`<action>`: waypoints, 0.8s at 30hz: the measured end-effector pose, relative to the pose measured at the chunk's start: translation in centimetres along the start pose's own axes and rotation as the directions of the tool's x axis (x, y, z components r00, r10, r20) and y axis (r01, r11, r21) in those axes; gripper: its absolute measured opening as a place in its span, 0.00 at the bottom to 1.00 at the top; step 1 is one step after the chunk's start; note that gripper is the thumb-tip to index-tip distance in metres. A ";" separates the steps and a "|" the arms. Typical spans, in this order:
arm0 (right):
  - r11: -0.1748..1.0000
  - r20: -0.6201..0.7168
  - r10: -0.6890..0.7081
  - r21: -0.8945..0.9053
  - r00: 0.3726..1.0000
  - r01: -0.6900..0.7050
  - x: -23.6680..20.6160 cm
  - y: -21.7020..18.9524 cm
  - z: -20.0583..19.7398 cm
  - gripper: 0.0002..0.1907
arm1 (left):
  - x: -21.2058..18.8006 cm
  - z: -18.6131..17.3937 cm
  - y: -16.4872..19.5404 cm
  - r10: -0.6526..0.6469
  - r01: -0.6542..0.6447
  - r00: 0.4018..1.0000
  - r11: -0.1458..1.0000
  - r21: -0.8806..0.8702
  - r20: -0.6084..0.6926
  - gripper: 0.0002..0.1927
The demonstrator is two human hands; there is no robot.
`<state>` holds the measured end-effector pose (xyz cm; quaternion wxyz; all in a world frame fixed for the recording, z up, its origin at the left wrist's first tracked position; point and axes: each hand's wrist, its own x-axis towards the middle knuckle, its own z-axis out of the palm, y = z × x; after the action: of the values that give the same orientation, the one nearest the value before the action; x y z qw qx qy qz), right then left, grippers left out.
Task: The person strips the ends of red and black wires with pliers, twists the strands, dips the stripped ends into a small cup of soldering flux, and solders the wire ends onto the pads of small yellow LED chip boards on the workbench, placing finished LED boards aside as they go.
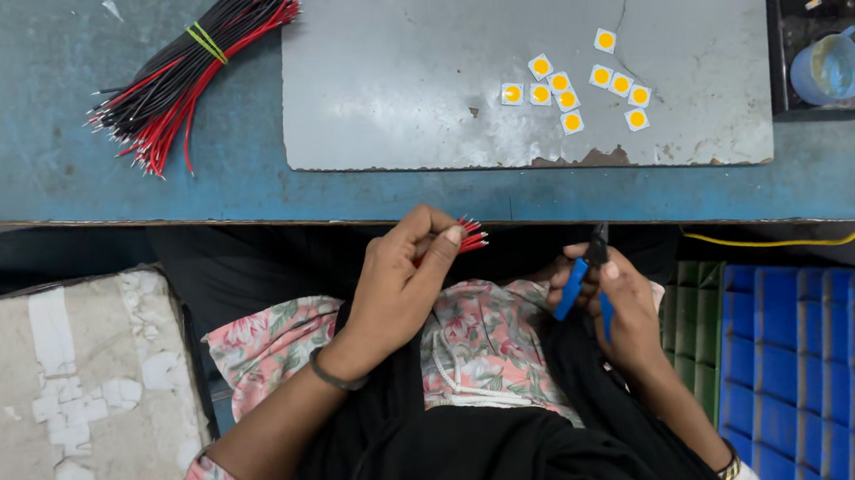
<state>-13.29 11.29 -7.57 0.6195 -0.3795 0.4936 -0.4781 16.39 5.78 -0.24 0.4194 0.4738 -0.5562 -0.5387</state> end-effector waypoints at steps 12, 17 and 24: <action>0.971 0.235 0.146 -0.218 0.961 -0.094 0.5 -7.0 3.0 0.28 | 0.4 1.5 0.0 -0.008 0.012 0.997 0.999 -0.048 0.079 0.10; 0.939 0.313 0.210 -0.329 0.926 -0.101 2.2 -7.1 4.1 0.25 | 0.9 1.4 0.1 0.007 -0.011 0.999 0.991 0.134 0.036 0.09; 0.903 0.336 0.280 -0.409 0.899 -0.128 4.1 -7.0 4.9 0.25 | 2.3 1.1 -0.2 0.186 -0.167 0.982 0.933 0.320 -0.031 0.10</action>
<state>-9.81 5.48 -0.87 0.6674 -0.5232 0.4816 -0.2210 14.85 3.77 -0.62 0.4014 0.4991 -0.6626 -0.3883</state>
